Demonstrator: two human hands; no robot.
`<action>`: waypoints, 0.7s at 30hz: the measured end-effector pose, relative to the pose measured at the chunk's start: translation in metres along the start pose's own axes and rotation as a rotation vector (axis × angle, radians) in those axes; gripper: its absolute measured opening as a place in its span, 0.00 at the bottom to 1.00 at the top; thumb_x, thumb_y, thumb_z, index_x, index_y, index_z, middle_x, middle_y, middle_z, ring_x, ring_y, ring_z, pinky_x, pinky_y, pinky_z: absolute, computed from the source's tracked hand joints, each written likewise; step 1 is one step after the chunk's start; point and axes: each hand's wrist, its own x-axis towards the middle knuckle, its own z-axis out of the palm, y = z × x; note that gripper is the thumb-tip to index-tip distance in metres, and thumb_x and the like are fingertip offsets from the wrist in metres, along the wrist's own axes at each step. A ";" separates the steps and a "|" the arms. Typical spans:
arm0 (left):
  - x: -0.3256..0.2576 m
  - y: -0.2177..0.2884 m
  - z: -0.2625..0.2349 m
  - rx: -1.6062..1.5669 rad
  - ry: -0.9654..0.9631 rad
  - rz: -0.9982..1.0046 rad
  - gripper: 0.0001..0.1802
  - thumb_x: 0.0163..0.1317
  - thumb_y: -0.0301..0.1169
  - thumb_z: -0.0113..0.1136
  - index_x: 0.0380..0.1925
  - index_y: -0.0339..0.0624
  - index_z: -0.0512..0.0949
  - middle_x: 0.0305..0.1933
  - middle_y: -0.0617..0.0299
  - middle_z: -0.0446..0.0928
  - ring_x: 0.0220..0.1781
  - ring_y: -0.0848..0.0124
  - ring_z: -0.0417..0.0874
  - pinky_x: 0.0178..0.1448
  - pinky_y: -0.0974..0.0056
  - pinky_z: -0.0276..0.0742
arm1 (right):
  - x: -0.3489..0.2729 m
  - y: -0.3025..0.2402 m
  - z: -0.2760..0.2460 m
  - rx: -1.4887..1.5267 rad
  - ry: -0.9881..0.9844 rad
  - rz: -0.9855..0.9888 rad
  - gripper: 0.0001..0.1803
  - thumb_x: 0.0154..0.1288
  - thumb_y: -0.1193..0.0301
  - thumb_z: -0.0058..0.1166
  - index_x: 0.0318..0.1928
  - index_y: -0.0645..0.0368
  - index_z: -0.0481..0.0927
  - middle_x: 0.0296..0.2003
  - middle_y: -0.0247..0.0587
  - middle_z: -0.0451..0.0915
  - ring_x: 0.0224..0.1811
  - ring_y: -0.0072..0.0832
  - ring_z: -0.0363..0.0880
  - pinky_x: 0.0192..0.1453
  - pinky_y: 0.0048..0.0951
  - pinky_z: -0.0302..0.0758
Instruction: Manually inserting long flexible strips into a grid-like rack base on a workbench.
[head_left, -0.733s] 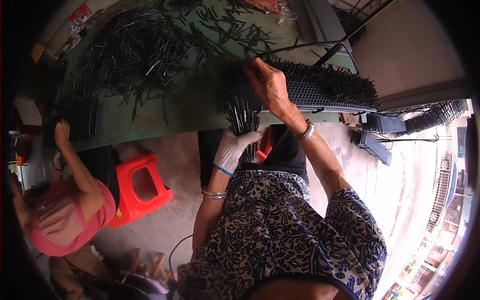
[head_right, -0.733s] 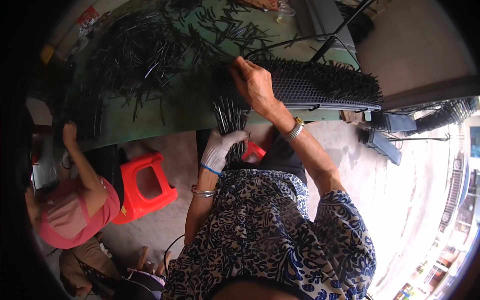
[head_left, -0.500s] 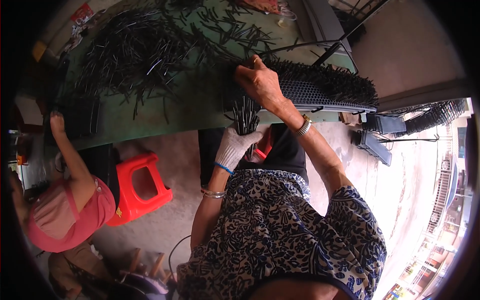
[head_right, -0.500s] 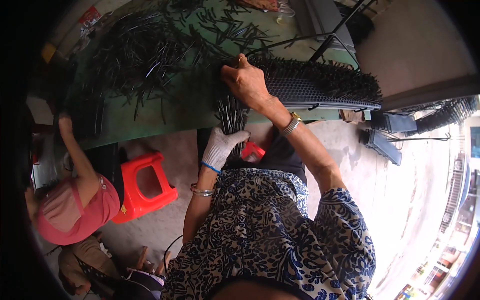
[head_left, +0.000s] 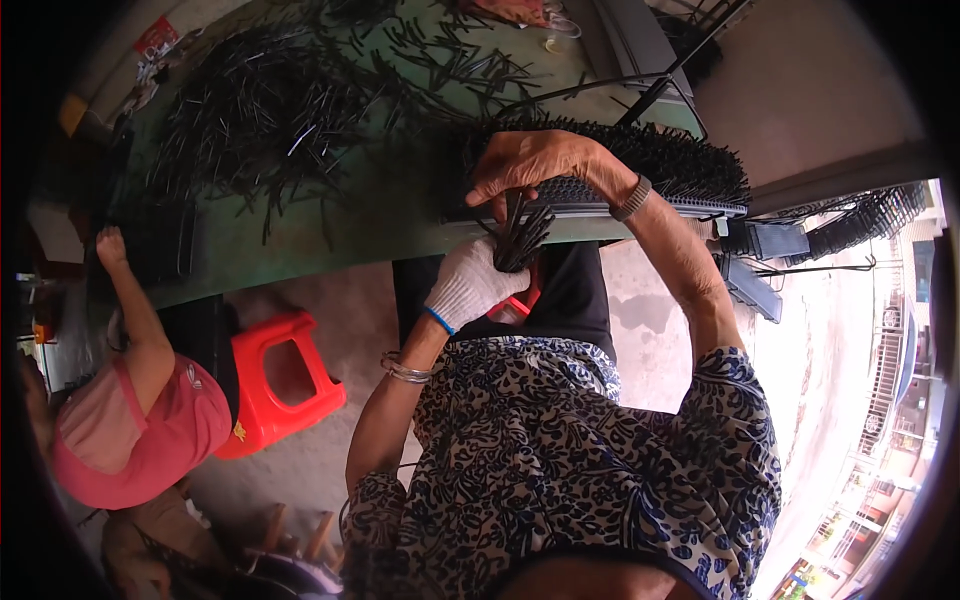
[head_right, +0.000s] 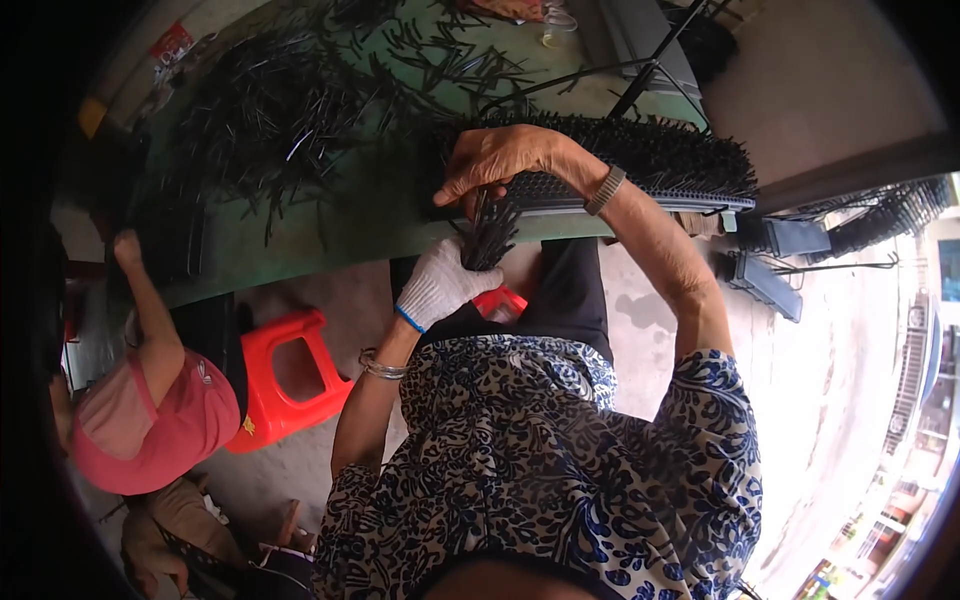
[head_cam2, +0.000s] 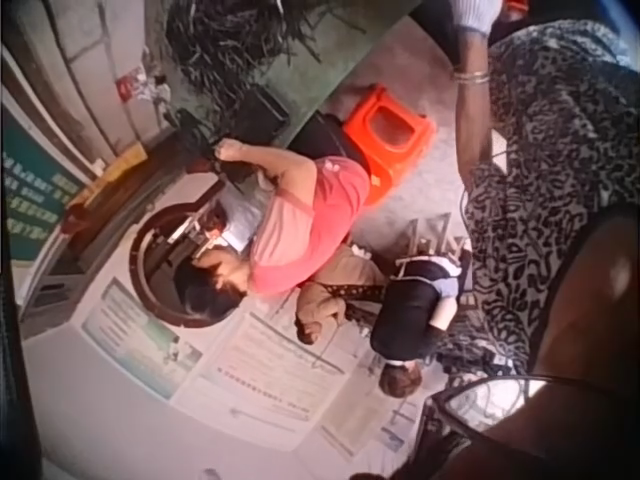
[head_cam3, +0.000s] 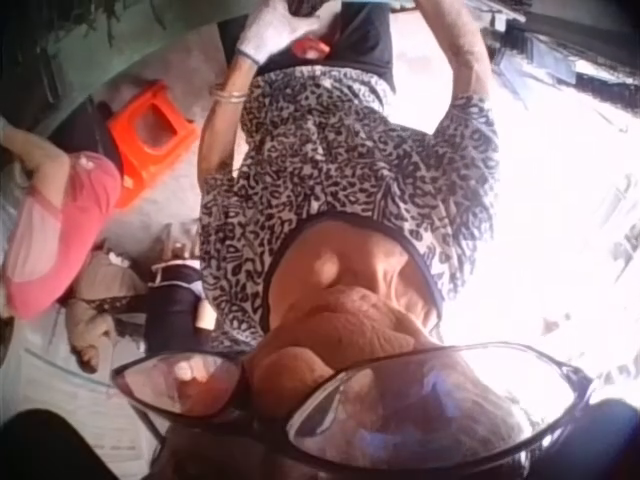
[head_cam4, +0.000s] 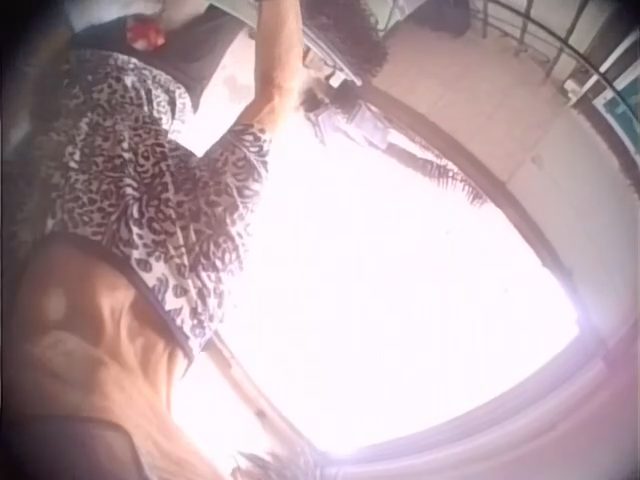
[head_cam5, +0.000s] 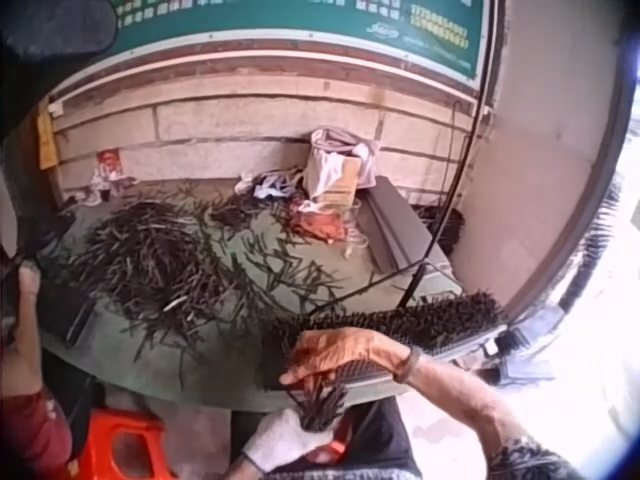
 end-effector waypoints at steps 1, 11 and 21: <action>0.001 -0.002 0.001 0.034 -0.022 0.026 0.23 0.48 0.41 0.71 0.41 0.37 0.81 0.35 0.47 0.83 0.38 0.57 0.85 0.45 0.58 0.78 | 0.001 -0.001 -0.001 0.024 -0.054 0.028 0.24 0.63 0.51 0.59 0.36 0.63 0.84 0.27 0.35 0.85 0.25 0.17 0.75 0.23 0.20 0.69; 0.007 -0.022 0.008 -0.295 -0.154 -0.086 0.20 0.49 0.33 0.71 0.42 0.36 0.82 0.37 0.58 0.85 0.37 0.74 0.82 0.47 0.65 0.77 | 0.000 0.017 0.006 0.318 0.248 -0.132 0.12 0.65 0.66 0.57 0.37 0.64 0.82 0.26 0.32 0.83 0.21 0.16 0.72 0.25 0.18 0.69; 0.007 -0.047 0.030 -0.940 -0.066 0.039 0.11 0.50 0.29 0.69 0.33 0.38 0.81 0.24 0.64 0.80 0.23 0.76 0.78 0.29 0.70 0.76 | 0.015 0.038 0.042 0.242 1.094 -0.272 0.06 0.68 0.75 0.52 0.42 0.65 0.78 0.27 0.37 0.82 0.21 0.17 0.74 0.26 0.21 0.73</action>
